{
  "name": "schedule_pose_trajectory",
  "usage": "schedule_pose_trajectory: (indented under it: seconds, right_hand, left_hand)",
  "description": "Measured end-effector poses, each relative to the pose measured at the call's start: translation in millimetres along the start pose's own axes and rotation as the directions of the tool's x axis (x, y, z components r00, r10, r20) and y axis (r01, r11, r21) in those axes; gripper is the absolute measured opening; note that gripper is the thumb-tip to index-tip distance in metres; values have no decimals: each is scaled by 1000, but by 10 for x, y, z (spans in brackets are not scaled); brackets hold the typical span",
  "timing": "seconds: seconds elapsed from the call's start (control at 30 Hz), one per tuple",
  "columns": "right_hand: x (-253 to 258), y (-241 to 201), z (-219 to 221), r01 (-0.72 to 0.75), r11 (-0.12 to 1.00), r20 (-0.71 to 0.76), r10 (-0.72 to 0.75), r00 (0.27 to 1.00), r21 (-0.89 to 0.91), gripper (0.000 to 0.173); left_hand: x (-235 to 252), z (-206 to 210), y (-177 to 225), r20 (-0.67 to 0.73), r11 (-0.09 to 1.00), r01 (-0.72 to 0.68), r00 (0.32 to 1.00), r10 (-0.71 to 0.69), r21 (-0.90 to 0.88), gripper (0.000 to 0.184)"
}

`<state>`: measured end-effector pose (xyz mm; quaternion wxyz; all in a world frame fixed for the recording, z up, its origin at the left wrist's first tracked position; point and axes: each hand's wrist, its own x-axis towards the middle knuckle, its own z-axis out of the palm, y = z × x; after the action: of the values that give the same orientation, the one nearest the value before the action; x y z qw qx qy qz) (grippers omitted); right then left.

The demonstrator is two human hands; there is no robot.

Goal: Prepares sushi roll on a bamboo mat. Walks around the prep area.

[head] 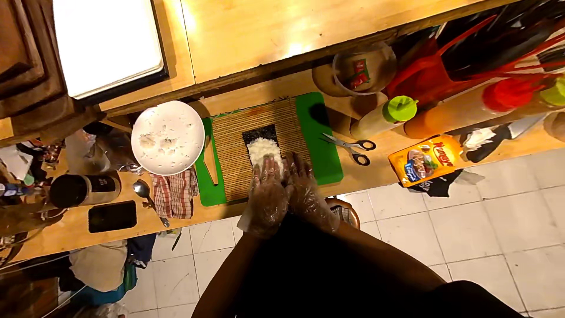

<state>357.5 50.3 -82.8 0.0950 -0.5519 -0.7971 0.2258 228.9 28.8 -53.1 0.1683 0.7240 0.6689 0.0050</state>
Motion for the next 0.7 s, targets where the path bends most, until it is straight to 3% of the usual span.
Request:
schedule_pose_trajectory:
  seconds: [0.5,0.67,0.7]
  right_hand:
    - [21,15,-32,38,999,13,-38,999,-24,66]
    - [46,60,-181,24,1000,39,-23,999,-11,111]
    - [46,65,-187,27,1000,34,-27,999,-12,116]
  left_hand:
    - [40,-23,3,-23,1000,-12,1000,13,16,77]
    - [-233,26,-362,-337,998,-28,942,7,-59,76]
    - [-271,46,-466,-317,998,16,948,-35,-62,80]
